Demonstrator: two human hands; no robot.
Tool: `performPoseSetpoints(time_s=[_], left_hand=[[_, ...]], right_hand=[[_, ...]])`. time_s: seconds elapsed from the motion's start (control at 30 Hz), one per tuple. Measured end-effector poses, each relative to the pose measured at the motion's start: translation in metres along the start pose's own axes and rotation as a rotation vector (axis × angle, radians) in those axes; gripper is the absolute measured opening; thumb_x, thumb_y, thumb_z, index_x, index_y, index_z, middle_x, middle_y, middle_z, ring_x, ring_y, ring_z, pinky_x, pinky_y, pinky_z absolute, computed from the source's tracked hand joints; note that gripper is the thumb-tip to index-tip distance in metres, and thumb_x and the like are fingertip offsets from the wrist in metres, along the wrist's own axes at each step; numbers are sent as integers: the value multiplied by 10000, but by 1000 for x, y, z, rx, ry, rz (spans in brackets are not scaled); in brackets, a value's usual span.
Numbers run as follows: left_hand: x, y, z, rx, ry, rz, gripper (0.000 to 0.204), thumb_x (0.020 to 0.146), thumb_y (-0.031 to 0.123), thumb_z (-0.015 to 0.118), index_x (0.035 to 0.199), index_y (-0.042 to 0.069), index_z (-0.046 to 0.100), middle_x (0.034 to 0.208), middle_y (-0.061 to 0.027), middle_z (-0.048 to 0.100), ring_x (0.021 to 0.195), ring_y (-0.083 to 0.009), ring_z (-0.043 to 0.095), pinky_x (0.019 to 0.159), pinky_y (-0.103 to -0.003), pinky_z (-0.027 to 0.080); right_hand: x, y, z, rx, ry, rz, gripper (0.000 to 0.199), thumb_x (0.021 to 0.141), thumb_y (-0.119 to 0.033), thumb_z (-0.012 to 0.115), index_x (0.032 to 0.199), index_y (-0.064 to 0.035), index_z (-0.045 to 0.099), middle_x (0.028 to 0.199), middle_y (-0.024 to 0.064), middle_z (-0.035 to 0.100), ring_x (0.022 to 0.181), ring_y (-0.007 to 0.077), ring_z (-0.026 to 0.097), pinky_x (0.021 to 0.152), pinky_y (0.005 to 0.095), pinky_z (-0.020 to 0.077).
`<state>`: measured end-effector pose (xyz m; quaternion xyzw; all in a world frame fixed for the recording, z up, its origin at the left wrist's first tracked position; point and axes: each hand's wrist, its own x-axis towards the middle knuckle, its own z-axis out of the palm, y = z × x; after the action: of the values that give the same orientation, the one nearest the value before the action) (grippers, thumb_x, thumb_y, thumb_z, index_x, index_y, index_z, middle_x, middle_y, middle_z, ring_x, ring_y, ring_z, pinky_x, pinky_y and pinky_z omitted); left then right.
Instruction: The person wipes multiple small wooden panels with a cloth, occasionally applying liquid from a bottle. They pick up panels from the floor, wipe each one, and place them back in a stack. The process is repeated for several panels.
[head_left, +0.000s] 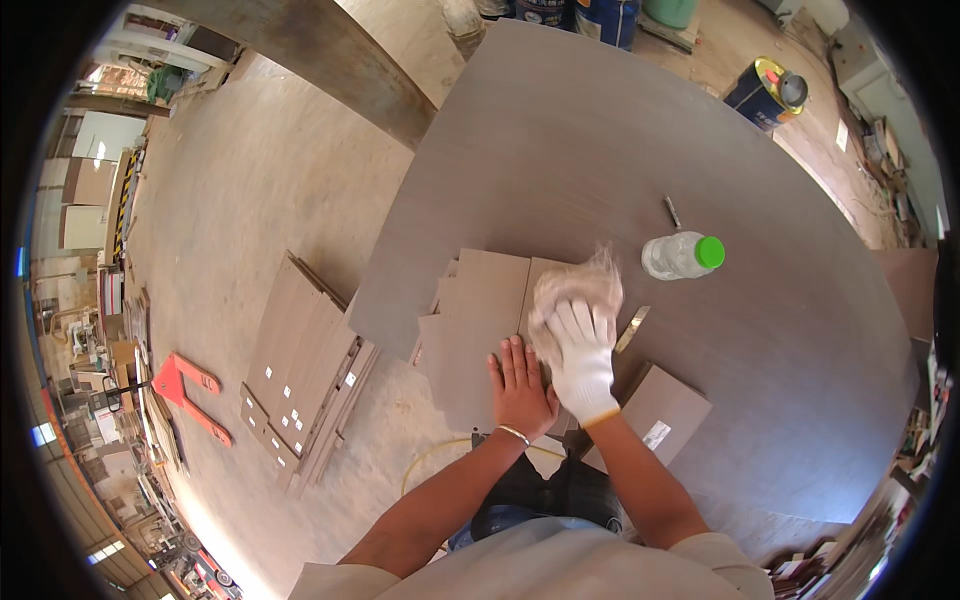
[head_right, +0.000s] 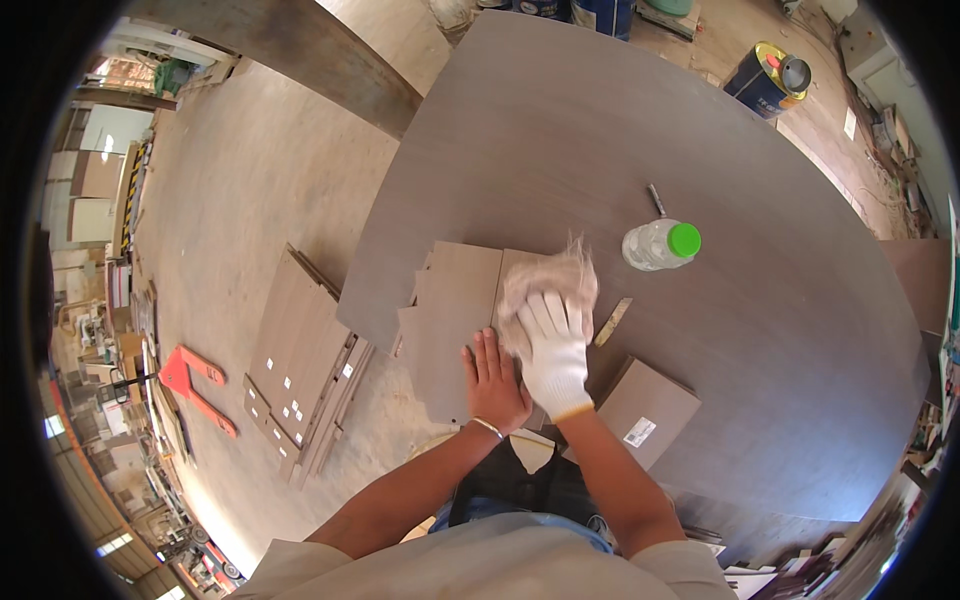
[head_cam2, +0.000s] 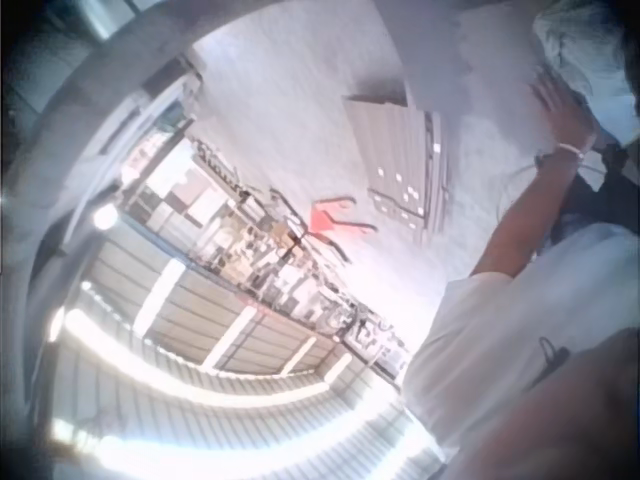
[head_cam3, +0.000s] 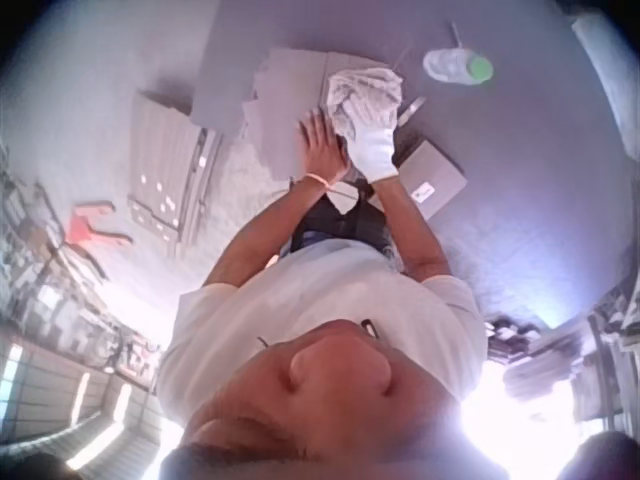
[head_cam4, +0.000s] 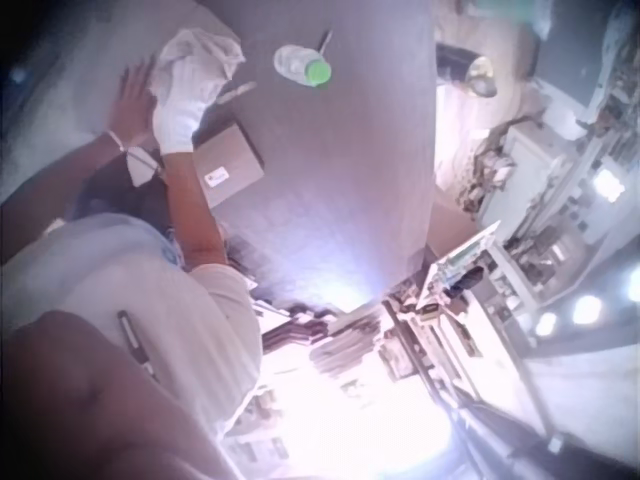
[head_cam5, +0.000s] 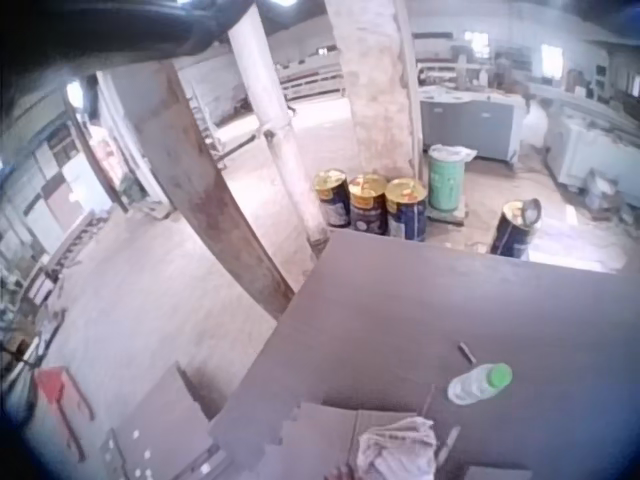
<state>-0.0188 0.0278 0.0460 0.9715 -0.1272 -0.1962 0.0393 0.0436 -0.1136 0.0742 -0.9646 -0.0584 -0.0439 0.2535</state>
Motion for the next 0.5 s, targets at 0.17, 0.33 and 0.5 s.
performPoseSetpoints(time_s=[0.17, 0.33, 0.5], left_hand=[[1, 1, 7, -159, 121, 40, 846, 976, 389, 551, 1594, -120, 277, 1703, -350, 157, 1596, -522, 92, 1261, -690, 36], [1, -2, -7, -358, 148, 106, 801, 932, 286, 616, 1566, -108, 324, 1681, -352, 210, 1583, -525, 137, 1266, -675, 64], [45, -61, -59, -491, 104, 487, 736, 898, 172, 610, 1558, -63, 386, 1678, -286, 289, 1590, -460, 196, 1290, -604, 121]], right_hand=[[26, 18, 9, 171, 22, 204, 497, 893, -185, 678, 1380, -114, 606, 1486, 119, 576, 1424, 382, 474, 1211, 560, 312], [53, 22, 8, 183, 66, 434, 663, 891, -38, 685, 1535, -101, 541, 1662, 146, 420, 1546, 387, 353, 1259, 476, 309], [-22, 8, -25, 1236, 547, 753, 557, 970, 79, 526, 1520, -4, 518, 1561, 175, 512, 1431, 316, 522, 1178, 379, 446]])
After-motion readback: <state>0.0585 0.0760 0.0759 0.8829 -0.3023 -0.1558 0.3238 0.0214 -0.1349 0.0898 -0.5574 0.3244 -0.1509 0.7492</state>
